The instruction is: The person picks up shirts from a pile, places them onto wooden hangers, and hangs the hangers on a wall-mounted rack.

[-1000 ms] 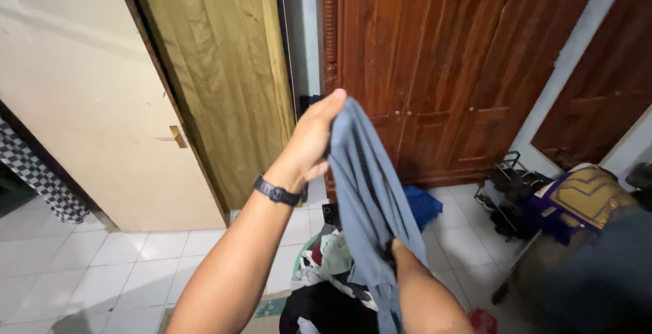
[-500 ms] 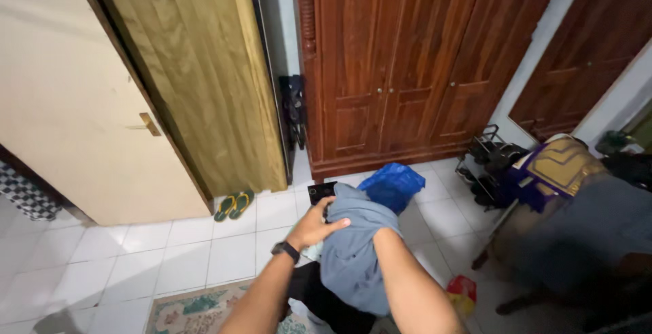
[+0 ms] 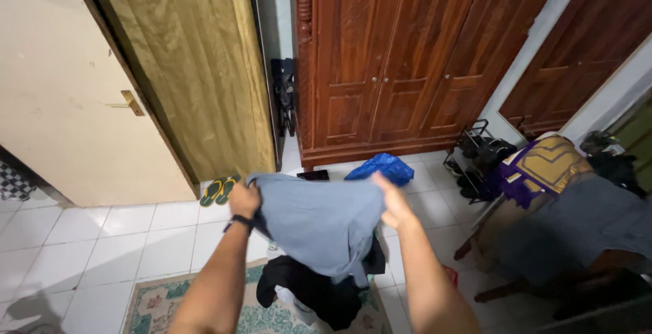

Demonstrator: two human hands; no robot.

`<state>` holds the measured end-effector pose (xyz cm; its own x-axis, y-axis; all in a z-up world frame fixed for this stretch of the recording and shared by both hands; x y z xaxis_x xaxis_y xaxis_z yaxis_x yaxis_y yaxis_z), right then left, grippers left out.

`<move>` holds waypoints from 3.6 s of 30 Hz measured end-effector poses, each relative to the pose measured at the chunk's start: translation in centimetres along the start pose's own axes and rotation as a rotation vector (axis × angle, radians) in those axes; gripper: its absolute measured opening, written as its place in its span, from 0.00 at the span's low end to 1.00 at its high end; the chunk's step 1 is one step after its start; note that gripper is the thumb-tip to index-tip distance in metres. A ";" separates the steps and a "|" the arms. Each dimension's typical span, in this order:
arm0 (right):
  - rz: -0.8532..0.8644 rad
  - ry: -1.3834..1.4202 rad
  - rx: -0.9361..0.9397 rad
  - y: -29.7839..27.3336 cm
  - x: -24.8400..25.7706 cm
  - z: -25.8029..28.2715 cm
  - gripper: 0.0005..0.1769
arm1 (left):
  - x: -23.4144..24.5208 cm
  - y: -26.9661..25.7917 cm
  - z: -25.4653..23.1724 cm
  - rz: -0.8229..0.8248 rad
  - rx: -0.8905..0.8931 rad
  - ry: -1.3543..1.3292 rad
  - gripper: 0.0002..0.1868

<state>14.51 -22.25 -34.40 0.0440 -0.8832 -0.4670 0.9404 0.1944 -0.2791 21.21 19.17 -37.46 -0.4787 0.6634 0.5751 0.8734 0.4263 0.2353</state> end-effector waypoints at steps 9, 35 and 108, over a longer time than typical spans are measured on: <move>0.003 -0.135 0.403 0.8 -6.5 2.8 0.26 | -3.7 -12.4 -16.4 0.549 -0.259 -0.800 0.26; 0.140 -0.070 0.504 -1.2 -0.3 -0.4 0.15 | 3.1 -4.6 -10.7 0.108 -0.280 -0.083 0.31; 0.233 -0.509 0.175 -2.7 -11.0 7.3 0.21 | 5.7 -13.9 -28.7 0.713 -0.840 -0.549 0.21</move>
<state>13.99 -16.19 -22.35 0.3718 -0.9280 -0.0251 0.9264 0.3726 -0.0549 8.84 -0.62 -14.98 0.3318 0.8429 0.4236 0.6440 -0.5305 0.5512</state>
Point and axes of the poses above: each hand's wrist, its own y-axis towards the middle knuckle, its own x-axis out of the back of the hand, z = x × y, the point moved 8 cm from there along y, towards the middle knuckle, and after that the axes turned 7 degrees about -y, right-handed, at the moved point
